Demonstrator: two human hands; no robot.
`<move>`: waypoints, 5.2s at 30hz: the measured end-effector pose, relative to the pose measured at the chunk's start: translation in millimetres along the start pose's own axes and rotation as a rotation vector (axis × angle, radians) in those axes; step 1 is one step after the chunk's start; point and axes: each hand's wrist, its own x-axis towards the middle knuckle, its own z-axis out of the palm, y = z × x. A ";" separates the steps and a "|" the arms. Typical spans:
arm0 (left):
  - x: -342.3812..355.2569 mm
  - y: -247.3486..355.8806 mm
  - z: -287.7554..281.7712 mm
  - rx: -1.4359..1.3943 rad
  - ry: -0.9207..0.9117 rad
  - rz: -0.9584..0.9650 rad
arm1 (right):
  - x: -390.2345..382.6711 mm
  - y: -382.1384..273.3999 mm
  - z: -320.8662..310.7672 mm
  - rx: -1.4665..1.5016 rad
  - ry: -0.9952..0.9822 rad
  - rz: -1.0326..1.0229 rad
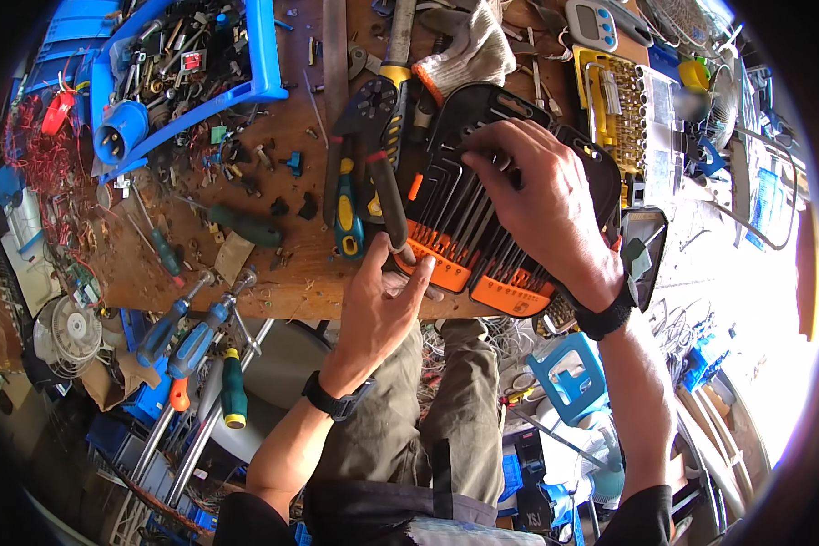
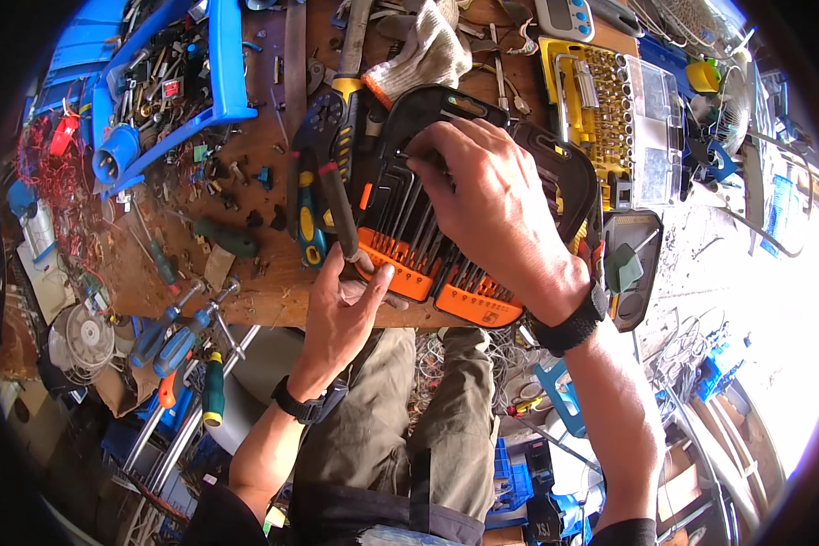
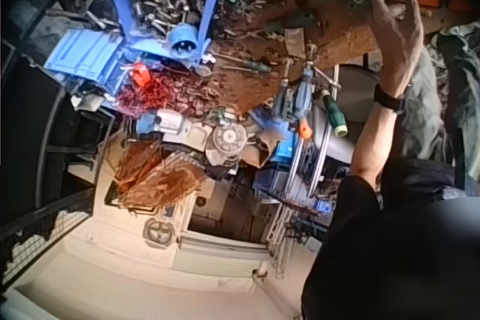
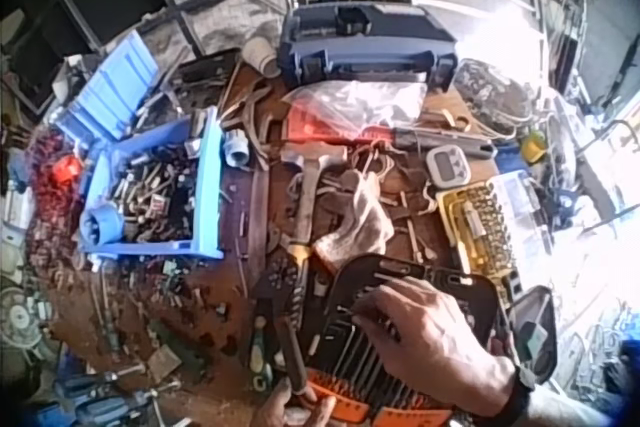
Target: Repairing a mechanical component using hand tools in a workshop environment.
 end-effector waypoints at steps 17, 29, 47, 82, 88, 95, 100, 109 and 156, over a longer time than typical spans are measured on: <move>8.4 19.5 3.6 -0.144 0.011 -0.205 | 1.9 1.5 -10.7 -0.024 -0.156 -0.123; 9.4 26.8 5.0 -0.171 0.000 -0.284 | -1.6 -5.7 -4.3 -0.177 -0.202 -0.096; 8.2 4.9 -5.0 -0.008 -0.051 -0.167 | -102.9 -50.7 13.5 -0.216 -0.361 0.151; -155.4 -73.3 -64.5 0.122 -0.241 -0.253 | -268.6 -71.8 9.2 0.252 -0.351 0.623; -229.3 -120.4 -92.2 0.087 -0.069 -0.365 | -313.4 -60.4 4.3 0.199 -0.397 0.591; -313.0 -155.6 -123.5 0.359 0.049 -0.351 | -375.2 -43.0 -7.1 0.135 -0.378 0.607; -371.2 -185.8 -147.9 0.488 0.030 -0.401 | -426.7 -42.8 -11.5 0.126 -0.389 0.716; -410.2 -241.0 -179.7 0.484 0.027 -0.463 | -489.1 -54.4 -16.5 0.090 -0.386 0.901; -316.9 -166.0 -266.2 0.244 0.084 -0.433 | -301.3 -114.7 -5.9 0.054 -0.213 0.591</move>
